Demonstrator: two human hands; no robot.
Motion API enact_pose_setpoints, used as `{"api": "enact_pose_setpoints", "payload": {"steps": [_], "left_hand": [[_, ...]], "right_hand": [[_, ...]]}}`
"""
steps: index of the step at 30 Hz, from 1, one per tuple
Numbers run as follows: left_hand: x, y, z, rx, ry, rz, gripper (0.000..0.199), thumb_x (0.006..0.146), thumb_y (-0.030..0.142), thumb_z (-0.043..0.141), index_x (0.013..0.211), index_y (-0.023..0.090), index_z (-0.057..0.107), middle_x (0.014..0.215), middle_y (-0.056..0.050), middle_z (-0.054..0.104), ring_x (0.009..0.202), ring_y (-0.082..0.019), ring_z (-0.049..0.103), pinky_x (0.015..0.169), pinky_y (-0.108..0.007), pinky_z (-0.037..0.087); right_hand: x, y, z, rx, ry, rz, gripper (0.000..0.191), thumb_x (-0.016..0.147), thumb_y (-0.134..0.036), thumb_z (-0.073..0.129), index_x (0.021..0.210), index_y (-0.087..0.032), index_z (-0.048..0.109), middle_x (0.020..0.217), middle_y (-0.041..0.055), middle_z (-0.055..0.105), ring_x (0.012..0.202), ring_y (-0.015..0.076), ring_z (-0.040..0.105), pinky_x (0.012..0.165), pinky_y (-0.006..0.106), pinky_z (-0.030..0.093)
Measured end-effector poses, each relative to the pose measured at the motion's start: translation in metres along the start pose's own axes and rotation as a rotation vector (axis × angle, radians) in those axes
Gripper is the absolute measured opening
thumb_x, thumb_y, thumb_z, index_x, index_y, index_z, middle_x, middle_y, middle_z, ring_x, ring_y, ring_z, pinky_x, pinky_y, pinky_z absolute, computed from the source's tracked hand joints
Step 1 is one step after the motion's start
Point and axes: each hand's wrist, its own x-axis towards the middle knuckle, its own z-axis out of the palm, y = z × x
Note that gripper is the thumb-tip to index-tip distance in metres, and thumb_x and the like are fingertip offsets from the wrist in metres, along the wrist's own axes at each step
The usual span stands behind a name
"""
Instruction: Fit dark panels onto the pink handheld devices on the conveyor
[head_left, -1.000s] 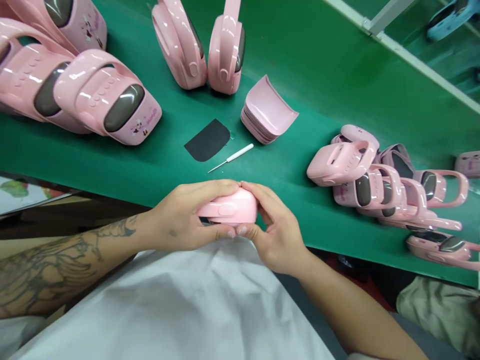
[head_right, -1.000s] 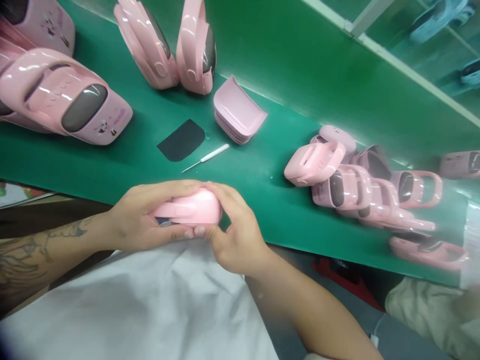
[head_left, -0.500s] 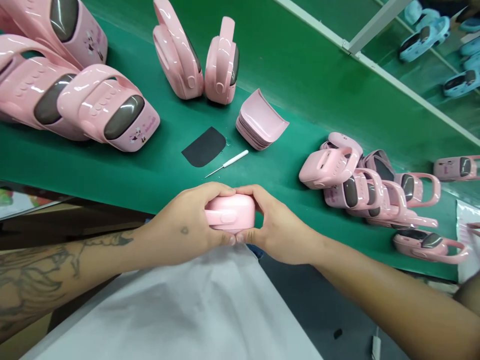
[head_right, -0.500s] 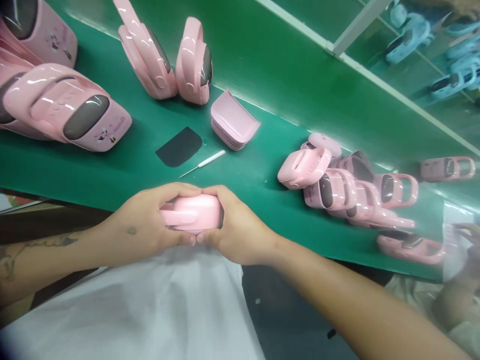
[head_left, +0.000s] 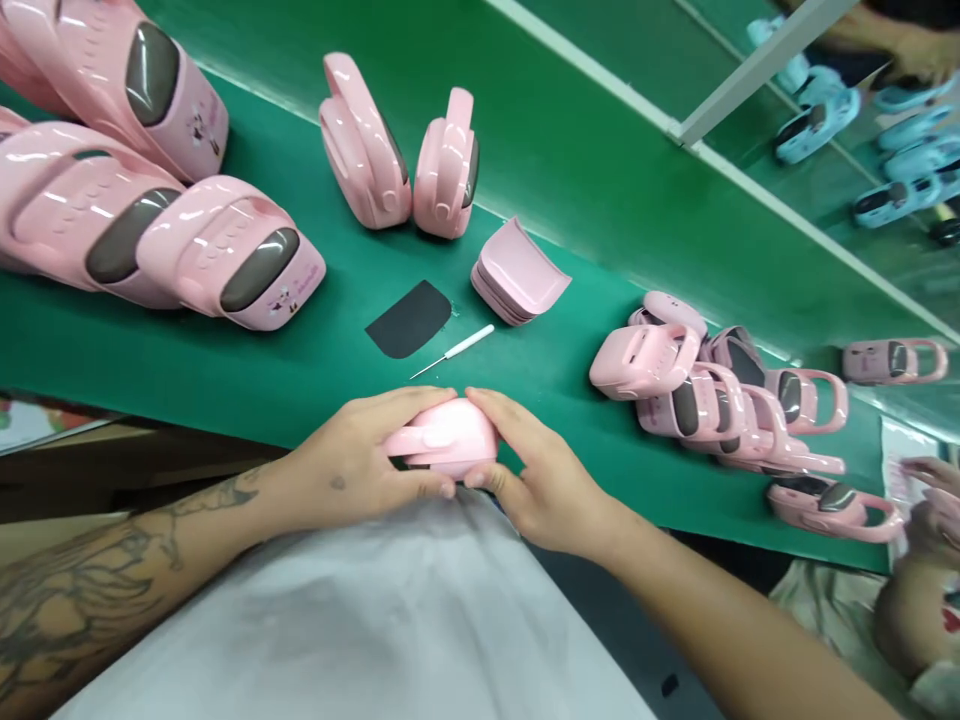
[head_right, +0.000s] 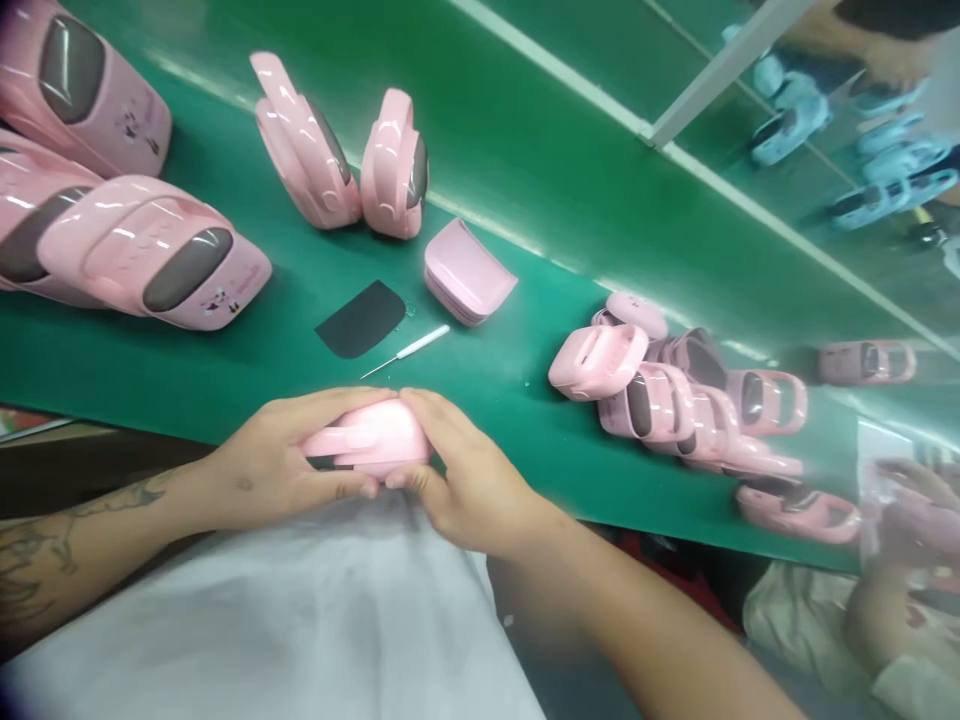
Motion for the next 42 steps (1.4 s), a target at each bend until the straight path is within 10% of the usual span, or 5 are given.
{"api": "enact_pose_setpoints", "payload": {"steps": [14, 22, 30, 36, 42], "left_hand": [[0.001, 0.019, -0.006, 0.108, -0.105, -0.129, 0.081, 0.067, 0.046, 0.096, 0.139, 0.028, 0.064, 0.135, -0.006, 0.074, 0.116, -0.032, 0.074, 0.088, -0.039, 0.063], [-0.003, 0.006, 0.005, 0.092, 0.054, 0.176, 0.067, 0.085, 0.038, 0.087, 0.143, 0.017, 0.062, 0.140, -0.014, 0.074, 0.129, -0.030, 0.072, 0.111, -0.040, 0.059], [-0.007, 0.009, 0.009, 0.058, 0.091, 0.032, 0.068, 0.081, 0.050, 0.091, 0.139, 0.023, 0.070, 0.136, -0.008, 0.079, 0.118, -0.031, 0.079, 0.099, -0.039, 0.066], [-0.002, 0.000, 0.016, 0.064, 0.176, 0.344, 0.064, 0.088, 0.045, 0.088, 0.144, 0.022, 0.067, 0.138, -0.009, 0.079, 0.126, -0.028, 0.077, 0.111, -0.037, 0.060], [0.024, 0.005, -0.010, 0.111, -0.009, -0.049, 0.087, 0.070, 0.061, 0.093, 0.145, 0.026, 0.066, 0.142, -0.008, 0.075, 0.125, -0.034, 0.074, 0.104, -0.042, 0.061]], "right_hand": [[-0.012, 0.021, 0.030, 0.025, 0.112, -0.070, 0.078, 0.106, -0.055, 0.062, 0.171, -0.027, 0.029, 0.172, 0.0177, 0.045, 0.159, 0.0335, 0.047, 0.130, 0.060, 0.044], [-0.011, 0.022, 0.031, 0.019, 0.140, -0.103, 0.071, 0.109, -0.050, 0.058, 0.170, -0.027, 0.030, 0.168, 0.0177, 0.047, 0.157, 0.0340, 0.048, 0.129, 0.061, 0.045], [-0.010, 0.005, 0.021, 0.259, 0.031, 0.091, 0.074, 0.104, -0.048, 0.069, 0.167, -0.030, 0.035, 0.171, 0.0141, 0.044, 0.157, 0.0331, 0.048, 0.128, 0.056, 0.049], [-0.006, 0.011, 0.039, 0.109, 0.260, -0.116, 0.062, 0.109, -0.053, 0.055, 0.162, -0.025, 0.042, 0.158, 0.0180, 0.054, 0.150, 0.0340, 0.053, 0.128, 0.060, 0.047], [0.003, 0.026, 0.035, 0.049, 0.269, -0.051, 0.060, 0.113, -0.051, 0.047, 0.166, -0.024, 0.038, 0.164, 0.0179, 0.053, 0.151, 0.0316, 0.056, 0.126, 0.054, 0.050]]}}
